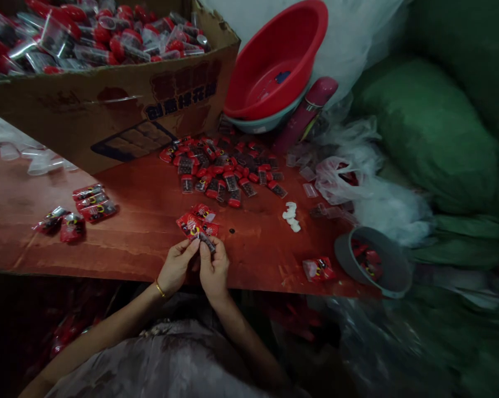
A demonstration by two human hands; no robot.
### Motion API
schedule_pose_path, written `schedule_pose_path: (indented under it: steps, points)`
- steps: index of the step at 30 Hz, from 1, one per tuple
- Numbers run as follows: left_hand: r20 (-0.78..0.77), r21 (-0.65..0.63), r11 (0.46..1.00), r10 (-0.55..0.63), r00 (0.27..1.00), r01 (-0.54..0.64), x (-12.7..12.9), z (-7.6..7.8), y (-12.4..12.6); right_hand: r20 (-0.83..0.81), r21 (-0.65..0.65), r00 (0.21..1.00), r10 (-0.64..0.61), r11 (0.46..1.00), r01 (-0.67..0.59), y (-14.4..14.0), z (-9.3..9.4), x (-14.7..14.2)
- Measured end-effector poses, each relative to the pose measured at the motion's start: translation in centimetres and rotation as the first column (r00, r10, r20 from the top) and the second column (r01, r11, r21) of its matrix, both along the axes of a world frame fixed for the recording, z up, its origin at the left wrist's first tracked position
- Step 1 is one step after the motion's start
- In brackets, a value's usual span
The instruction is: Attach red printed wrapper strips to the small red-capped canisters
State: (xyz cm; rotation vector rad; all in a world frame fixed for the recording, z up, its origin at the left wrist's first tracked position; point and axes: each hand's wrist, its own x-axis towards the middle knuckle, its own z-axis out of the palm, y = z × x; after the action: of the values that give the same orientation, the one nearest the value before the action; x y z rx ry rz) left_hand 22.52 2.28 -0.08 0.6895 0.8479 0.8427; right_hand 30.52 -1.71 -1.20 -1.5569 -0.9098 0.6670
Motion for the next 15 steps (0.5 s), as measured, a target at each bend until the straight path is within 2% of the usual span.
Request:
schedule_pose_path:
  steps: [3,6,10,12,15]
  points:
    - [0.011,-0.007,1.000,0.006,1.000,-0.006,-0.2,0.2,0.5,-0.025,-0.017,0.998,0.050,0.999,-0.050,0.1,-0.1,-0.1]
    - [-0.009,-0.040,0.997,0.064,0.998,-0.065,-0.6,1.1,1.4,-0.108,-0.005,0.979,0.173,0.985,-0.175,0.1,0.0,-0.2]
    - [-0.003,-0.067,0.992,0.111,0.994,-0.111,-1.0,1.6,2.1,-0.272,0.020,0.892,0.361,0.929,-0.369,0.1,0.4,0.2]
    - [0.024,-0.063,0.996,0.060,0.998,-0.058,-1.0,1.2,1.9,-0.307,0.024,0.884,0.353,0.931,-0.364,0.3,0.4,0.4]
    - [0.064,-0.047,0.998,-0.042,0.997,0.045,-0.8,0.8,1.3,-0.341,-0.004,0.899,0.276,0.956,-0.295,0.9,0.0,0.4]
